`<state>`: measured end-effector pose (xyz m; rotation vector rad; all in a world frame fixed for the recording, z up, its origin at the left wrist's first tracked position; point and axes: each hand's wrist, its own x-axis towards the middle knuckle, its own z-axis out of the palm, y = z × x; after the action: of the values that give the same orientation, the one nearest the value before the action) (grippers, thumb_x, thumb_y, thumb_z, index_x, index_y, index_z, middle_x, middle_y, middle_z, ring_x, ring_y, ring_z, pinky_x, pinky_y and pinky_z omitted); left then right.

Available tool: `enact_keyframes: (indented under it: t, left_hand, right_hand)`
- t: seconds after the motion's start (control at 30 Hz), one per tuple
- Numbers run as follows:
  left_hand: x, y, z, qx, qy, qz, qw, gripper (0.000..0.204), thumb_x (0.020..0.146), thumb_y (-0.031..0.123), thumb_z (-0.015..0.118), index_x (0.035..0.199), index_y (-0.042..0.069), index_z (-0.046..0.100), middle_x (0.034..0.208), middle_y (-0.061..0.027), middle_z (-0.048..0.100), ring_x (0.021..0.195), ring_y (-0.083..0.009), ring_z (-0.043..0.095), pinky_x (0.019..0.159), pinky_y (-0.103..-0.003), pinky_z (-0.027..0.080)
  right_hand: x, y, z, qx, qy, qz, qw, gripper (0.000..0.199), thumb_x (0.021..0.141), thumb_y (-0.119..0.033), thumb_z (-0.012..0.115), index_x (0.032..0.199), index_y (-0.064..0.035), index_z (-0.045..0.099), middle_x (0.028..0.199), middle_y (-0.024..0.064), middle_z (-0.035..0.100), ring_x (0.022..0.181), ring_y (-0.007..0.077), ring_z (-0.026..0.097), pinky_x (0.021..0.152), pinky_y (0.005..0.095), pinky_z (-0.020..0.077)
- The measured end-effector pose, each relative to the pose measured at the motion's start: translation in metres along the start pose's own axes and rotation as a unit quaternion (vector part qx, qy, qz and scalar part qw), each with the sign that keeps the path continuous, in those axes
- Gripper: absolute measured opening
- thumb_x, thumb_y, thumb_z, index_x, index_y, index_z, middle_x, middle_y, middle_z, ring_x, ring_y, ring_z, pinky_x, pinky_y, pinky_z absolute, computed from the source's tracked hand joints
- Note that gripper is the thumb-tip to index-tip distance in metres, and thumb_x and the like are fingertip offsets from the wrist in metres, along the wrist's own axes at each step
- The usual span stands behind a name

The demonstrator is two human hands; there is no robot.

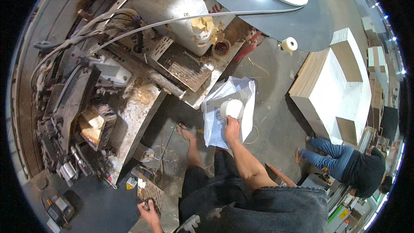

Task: The person repeatedly picks up white rectangular panels and feeds them one at a time into a processing machine. They briefly review a printed document before resuming the feeding process. The panels are placed onto a conveyor or guide and moved through the machine.

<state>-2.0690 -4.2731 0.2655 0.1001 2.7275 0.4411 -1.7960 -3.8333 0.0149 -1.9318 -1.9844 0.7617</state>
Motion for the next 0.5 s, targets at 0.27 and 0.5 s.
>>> enact_keyframes:
  t: [0.27, 0.5]
  left_hand:
    - [-0.062, -0.007, -0.019, -0.079, 0.048, 0.040, 0.995, 0.042, 0.092, 0.034, 0.080, 0.104, 0.003, 0.055, 0.083, -0.0083, 0.059, 0.077, -0.0201, 0.056, 0.072, -0.037, 0.048]
    - [-0.087, -0.050, 0.025, -0.086, 0.104, 0.001, 0.991, 0.051, 0.086, 0.053, 0.080, 0.100, 0.009, 0.057, 0.078, -0.0113, 0.068, 0.071, -0.0366, 0.068, 0.067, -0.047, 0.051]
  right_hand:
    - [-0.034, -0.041, -0.098, 0.018, -0.067, -0.215, 0.974, 0.016, 0.084, -0.001, 0.061, 0.098, -0.0021, 0.069, 0.090, 0.0210, 0.070, 0.088, 0.0419, 0.066, 0.080, 0.0515, 0.0513]
    - [-0.035, -0.123, -0.161, -0.047, -0.155, -0.433, 0.887, 0.012, 0.088, -0.007, 0.061, 0.097, -0.0065, 0.069, 0.085, 0.0140, 0.070, 0.086, 0.0354, 0.067, 0.082, 0.0476, 0.0518]
